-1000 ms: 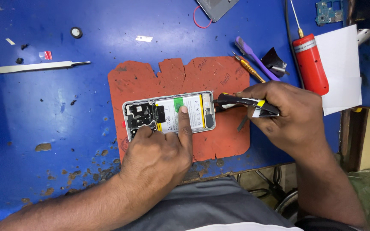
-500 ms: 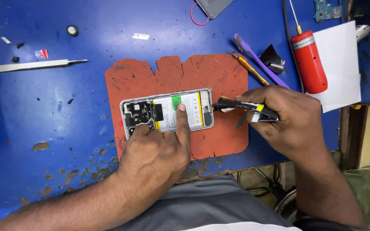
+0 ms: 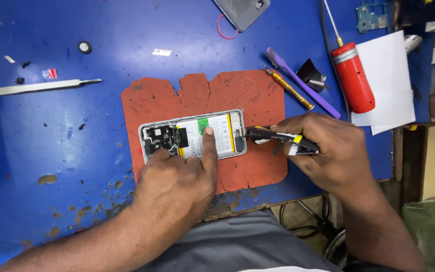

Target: The person works on a smartphone at a repair bench: they open the device, disconnect the battery, apply adhesive from a glue bottle, press a new back cover onto the phone body, then plug in a charging cable and hold the phone while it powers on. They handle the phone, its back cover, and small internal components throughout.

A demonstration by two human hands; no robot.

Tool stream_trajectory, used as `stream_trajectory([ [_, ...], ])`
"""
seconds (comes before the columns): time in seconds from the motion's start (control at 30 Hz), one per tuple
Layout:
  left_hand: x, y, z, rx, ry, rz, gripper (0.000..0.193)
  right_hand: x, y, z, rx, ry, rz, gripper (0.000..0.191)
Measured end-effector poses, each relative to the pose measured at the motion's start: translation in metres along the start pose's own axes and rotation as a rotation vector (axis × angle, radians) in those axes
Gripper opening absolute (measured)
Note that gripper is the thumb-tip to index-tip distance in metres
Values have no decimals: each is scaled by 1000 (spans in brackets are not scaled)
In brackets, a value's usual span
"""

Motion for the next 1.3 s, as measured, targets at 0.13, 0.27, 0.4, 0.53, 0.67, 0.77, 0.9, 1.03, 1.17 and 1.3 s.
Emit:
stream_trajectory([
  [0.13,-6,0,-4,-7,39,14,63,-1,4,0,12,-24,17,26],
  [0.27,-8,-3,-6,-36,27,17,62,-2,6,2,17,-23,31,25],
  [0.4,-10,-5,-9,-51,33,16,63,-5,6,2,16,-16,16,27],
  [0.53,-11,-5,-11,-76,35,22,63,-8,6,1,23,-6,6,25],
  [0.67,-12,-5,-11,-71,65,6,63,-9,8,2,10,-26,39,26],
  [0.77,-13,-5,-12,-55,83,7,59,-8,10,3,16,-16,35,23],
  [0.9,-14,-5,-12,-35,134,-12,48,-8,12,3,13,-8,28,24],
  [1.03,-14,-4,-11,-39,149,-14,43,-8,14,3,5,15,16,24],
  [1.17,-15,-5,-10,-1,202,-32,36,-7,16,3,-4,24,12,25],
  [1.3,-16,-4,-11,52,248,-31,31,-8,19,3,-6,25,26,26],
])
Point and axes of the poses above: each hand's wrist, its own y-axis away from the middle knuckle, its own z-axis out of the palm, x = y × z, the point moved 3 cm from there along -y, towards the middle knuckle, and after that the axes turned 12 degrees about -z, right-handed, at the moved point
